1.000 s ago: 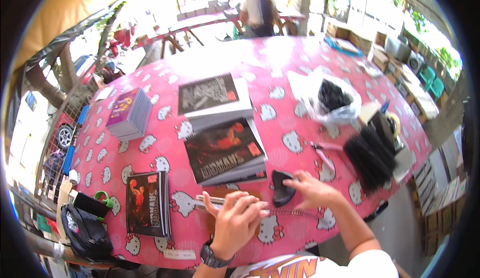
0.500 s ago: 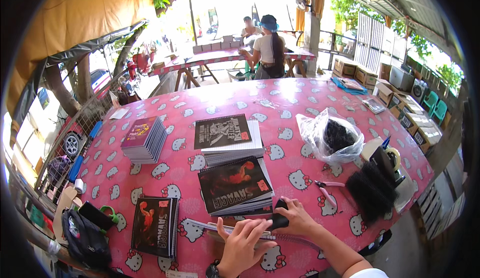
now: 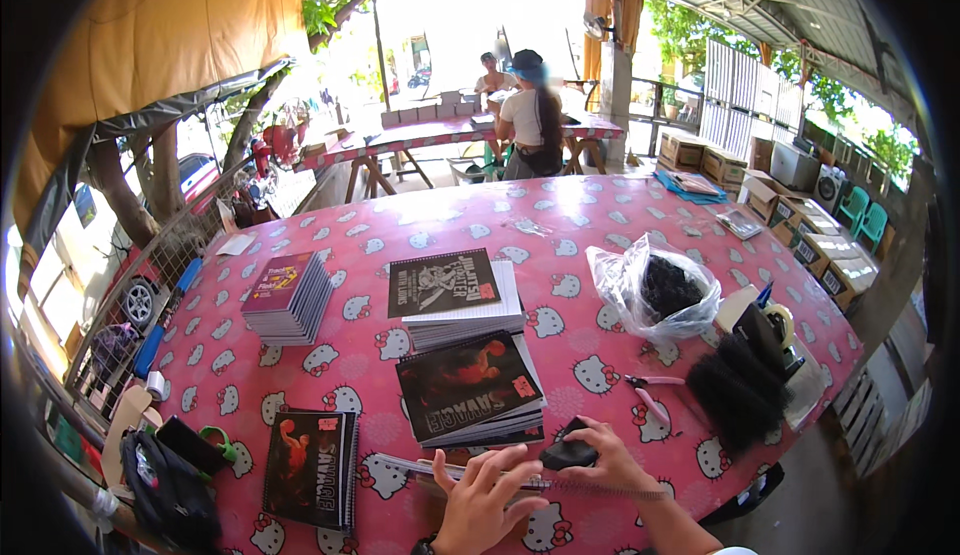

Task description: The person binds booklets by hand by threading a plastic spiral coil through pre-punched holes in the pages and covers, then uses a small tool to crimp the ends of the coil.

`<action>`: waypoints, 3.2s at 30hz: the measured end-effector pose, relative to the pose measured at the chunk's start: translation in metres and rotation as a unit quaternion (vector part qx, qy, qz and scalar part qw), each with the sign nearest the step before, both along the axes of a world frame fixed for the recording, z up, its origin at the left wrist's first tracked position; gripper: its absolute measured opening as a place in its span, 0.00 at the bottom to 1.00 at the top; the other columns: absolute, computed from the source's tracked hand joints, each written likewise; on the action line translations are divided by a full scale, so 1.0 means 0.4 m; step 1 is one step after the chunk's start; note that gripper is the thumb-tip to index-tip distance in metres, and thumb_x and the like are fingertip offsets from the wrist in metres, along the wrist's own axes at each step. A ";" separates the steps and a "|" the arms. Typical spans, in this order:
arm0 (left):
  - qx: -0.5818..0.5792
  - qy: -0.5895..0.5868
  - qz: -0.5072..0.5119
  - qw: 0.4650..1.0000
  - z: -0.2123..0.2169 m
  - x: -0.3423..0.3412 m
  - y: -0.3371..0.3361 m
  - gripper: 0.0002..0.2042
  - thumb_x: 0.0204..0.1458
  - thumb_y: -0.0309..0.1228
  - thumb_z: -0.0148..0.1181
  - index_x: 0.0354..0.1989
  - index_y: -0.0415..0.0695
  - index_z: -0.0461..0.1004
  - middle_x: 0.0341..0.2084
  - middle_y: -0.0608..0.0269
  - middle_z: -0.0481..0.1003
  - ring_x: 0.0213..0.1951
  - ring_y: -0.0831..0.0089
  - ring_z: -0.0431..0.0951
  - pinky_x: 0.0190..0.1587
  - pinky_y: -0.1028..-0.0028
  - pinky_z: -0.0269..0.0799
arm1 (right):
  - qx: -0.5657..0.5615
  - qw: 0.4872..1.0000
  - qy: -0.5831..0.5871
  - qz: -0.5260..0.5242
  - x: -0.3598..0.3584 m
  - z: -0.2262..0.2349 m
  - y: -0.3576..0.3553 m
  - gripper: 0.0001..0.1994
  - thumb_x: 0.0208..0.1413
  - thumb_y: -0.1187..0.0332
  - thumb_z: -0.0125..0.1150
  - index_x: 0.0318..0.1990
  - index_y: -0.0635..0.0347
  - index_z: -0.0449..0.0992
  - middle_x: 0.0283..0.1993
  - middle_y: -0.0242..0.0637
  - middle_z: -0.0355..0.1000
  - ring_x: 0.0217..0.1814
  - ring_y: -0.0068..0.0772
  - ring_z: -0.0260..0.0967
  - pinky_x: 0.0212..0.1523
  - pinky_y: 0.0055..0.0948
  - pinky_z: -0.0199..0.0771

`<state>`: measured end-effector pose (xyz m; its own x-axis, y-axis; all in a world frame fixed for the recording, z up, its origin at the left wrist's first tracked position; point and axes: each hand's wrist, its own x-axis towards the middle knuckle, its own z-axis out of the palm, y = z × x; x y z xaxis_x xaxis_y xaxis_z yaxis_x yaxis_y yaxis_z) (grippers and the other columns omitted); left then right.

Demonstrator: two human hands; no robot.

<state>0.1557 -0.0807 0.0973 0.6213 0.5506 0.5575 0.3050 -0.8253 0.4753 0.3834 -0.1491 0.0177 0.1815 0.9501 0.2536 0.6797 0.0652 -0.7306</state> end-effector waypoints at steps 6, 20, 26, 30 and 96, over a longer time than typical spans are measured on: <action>0.021 -0.012 0.035 0.999 0.000 -0.010 0.010 0.09 0.42 0.42 0.65 0.31 0.57 0.77 0.34 0.77 0.74 0.45 0.75 0.71 0.63 0.48 0.26 | -0.001 0.896 0.402 0.187 -0.028 0.072 0.029 0.34 0.45 0.39 0.59 0.49 0.61 0.74 0.55 0.50 0.66 0.60 0.44 0.61 0.61 0.39 0.56; -0.005 -0.037 0.080 0.996 -0.017 -0.038 0.029 0.23 0.31 0.40 0.73 0.39 0.54 0.75 0.24 0.78 0.74 0.37 0.75 0.73 0.64 0.50 0.28 | -0.088 0.974 0.103 0.180 -0.042 0.189 0.089 0.27 0.46 0.45 0.61 0.45 0.60 0.77 0.48 0.45 0.72 0.63 0.44 0.57 0.62 0.42 0.53; -0.008 -0.027 0.101 0.994 -0.028 -0.050 0.054 0.25 0.31 0.41 0.72 0.42 0.52 0.74 0.26 0.74 0.74 0.41 0.73 0.72 0.64 0.49 0.27 | -0.144 0.966 0.078 0.201 -0.037 0.221 0.125 0.26 0.47 0.47 0.62 0.44 0.60 0.78 0.48 0.43 0.72 0.63 0.43 0.57 0.62 0.39 0.54; 0.029 -0.015 0.166 0.986 -0.027 -0.073 0.058 0.23 0.31 0.42 0.72 0.39 0.51 0.75 0.25 0.75 0.74 0.40 0.72 0.73 0.64 0.48 0.28 | -0.060 0.849 0.368 0.374 -0.081 0.245 0.110 0.20 0.49 0.51 0.62 0.43 0.57 0.78 0.45 0.43 0.72 0.55 0.42 0.64 0.56 0.36 0.61; -0.341 -0.509 0.026 0.790 -0.176 -0.145 0.142 0.19 0.51 0.18 0.57 0.54 0.39 0.70 0.36 0.70 0.66 0.36 0.85 0.66 0.36 0.85 0.64 | -0.086 0.955 -0.009 0.284 -0.224 0.245 0.341 0.25 0.54 0.47 0.53 0.45 0.62 0.75 0.43 0.42 0.71 0.50 0.37 0.64 0.54 0.34 0.59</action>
